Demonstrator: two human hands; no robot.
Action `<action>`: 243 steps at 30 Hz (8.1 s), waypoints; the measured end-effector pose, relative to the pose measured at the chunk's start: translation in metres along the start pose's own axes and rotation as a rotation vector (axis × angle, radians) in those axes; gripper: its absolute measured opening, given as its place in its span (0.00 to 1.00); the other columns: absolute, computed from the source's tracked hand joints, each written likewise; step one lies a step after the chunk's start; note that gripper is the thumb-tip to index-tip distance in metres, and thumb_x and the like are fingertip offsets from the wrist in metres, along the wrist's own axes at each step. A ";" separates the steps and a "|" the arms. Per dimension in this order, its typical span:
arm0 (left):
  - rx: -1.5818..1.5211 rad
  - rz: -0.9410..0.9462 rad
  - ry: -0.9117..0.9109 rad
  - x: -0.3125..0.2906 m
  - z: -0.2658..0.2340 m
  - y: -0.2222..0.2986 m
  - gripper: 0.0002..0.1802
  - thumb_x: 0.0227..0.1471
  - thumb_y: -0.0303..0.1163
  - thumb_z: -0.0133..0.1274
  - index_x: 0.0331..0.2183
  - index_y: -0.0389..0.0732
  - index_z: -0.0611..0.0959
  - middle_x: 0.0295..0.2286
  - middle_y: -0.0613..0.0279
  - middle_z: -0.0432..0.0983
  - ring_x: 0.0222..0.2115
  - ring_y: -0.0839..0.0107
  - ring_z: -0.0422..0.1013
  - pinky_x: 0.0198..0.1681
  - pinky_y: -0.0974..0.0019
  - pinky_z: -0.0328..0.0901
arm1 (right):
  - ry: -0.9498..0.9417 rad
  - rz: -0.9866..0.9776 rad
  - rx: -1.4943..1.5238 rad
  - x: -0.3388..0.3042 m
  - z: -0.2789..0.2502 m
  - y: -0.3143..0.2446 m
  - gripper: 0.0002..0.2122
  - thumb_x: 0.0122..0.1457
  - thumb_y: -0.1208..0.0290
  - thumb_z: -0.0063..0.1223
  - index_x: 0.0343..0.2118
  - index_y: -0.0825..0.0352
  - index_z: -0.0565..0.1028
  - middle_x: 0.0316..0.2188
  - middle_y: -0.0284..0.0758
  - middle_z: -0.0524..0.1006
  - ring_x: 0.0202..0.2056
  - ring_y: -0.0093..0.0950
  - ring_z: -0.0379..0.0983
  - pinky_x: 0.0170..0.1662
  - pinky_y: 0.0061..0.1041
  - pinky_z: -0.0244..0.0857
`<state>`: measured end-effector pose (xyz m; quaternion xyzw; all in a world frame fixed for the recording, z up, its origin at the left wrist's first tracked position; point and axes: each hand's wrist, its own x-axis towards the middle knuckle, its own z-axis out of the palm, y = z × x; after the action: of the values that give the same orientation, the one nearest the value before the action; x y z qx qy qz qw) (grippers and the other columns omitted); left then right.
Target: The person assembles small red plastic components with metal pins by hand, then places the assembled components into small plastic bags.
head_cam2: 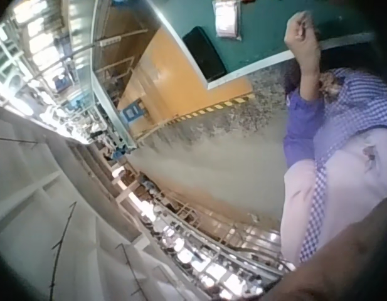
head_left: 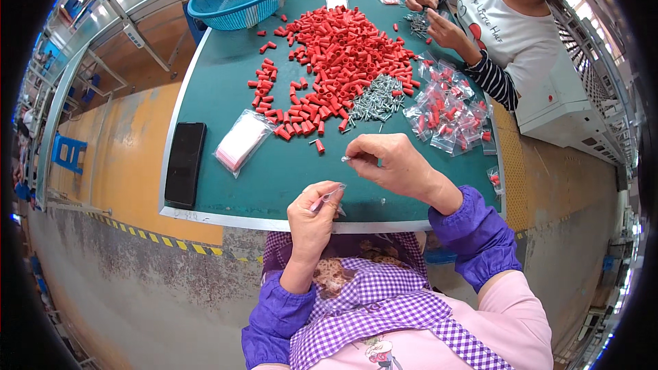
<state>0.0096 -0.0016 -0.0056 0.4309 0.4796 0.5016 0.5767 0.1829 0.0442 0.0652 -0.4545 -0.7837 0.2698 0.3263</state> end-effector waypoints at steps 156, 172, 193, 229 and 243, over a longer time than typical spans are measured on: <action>-0.189 0.121 -0.078 0.010 -0.006 0.035 0.11 0.50 0.21 0.56 0.38 0.34 0.78 0.30 0.64 0.77 0.24 0.82 0.70 0.25 0.81 0.64 | 0.005 0.398 1.039 -0.017 0.047 0.008 0.06 0.55 0.74 0.56 0.31 0.72 0.75 0.27 0.30 0.76 0.30 0.18 0.71 0.36 0.19 0.66; -0.417 -0.137 -0.051 0.010 -0.011 0.022 0.03 0.49 0.24 0.58 0.28 0.36 0.79 0.23 0.69 0.72 0.18 0.86 0.63 0.18 0.82 0.54 | 0.281 0.303 0.499 -0.021 0.044 -0.001 0.05 0.57 0.74 0.52 0.29 0.72 0.73 0.24 0.33 0.74 0.27 0.19 0.71 0.32 0.21 0.65; -0.222 -0.070 -0.102 0.007 0.004 0.014 0.07 0.47 0.23 0.59 0.32 0.36 0.80 0.27 0.70 0.73 0.22 0.87 0.63 0.22 0.83 0.55 | 0.271 0.345 0.557 -0.041 0.036 0.006 0.06 0.57 0.74 0.52 0.30 0.72 0.73 0.24 0.31 0.75 0.28 0.19 0.74 0.33 0.19 0.67; -0.925 -0.242 -0.138 0.011 0.014 0.007 0.21 0.58 0.35 0.47 0.51 0.38 0.65 0.46 0.53 0.68 0.47 0.65 0.65 0.54 0.59 0.60 | 0.361 0.374 0.406 -0.029 0.072 -0.002 0.04 0.55 0.77 0.54 0.28 0.73 0.76 0.23 0.31 0.75 0.25 0.15 0.69 0.28 0.17 0.64; -0.494 -0.316 0.010 0.000 0.005 0.010 0.11 0.51 0.26 0.56 0.37 0.34 0.78 0.23 0.67 0.72 0.16 0.83 0.62 0.17 0.79 0.55 | 0.290 0.482 0.597 -0.047 0.073 -0.006 0.05 0.57 0.74 0.52 0.30 0.71 0.75 0.22 0.32 0.74 0.24 0.16 0.66 0.26 0.19 0.61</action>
<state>0.0125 0.0001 0.0050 0.1949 0.4069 0.5092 0.7330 0.1426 -0.0093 0.0099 -0.5438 -0.4879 0.4872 0.4784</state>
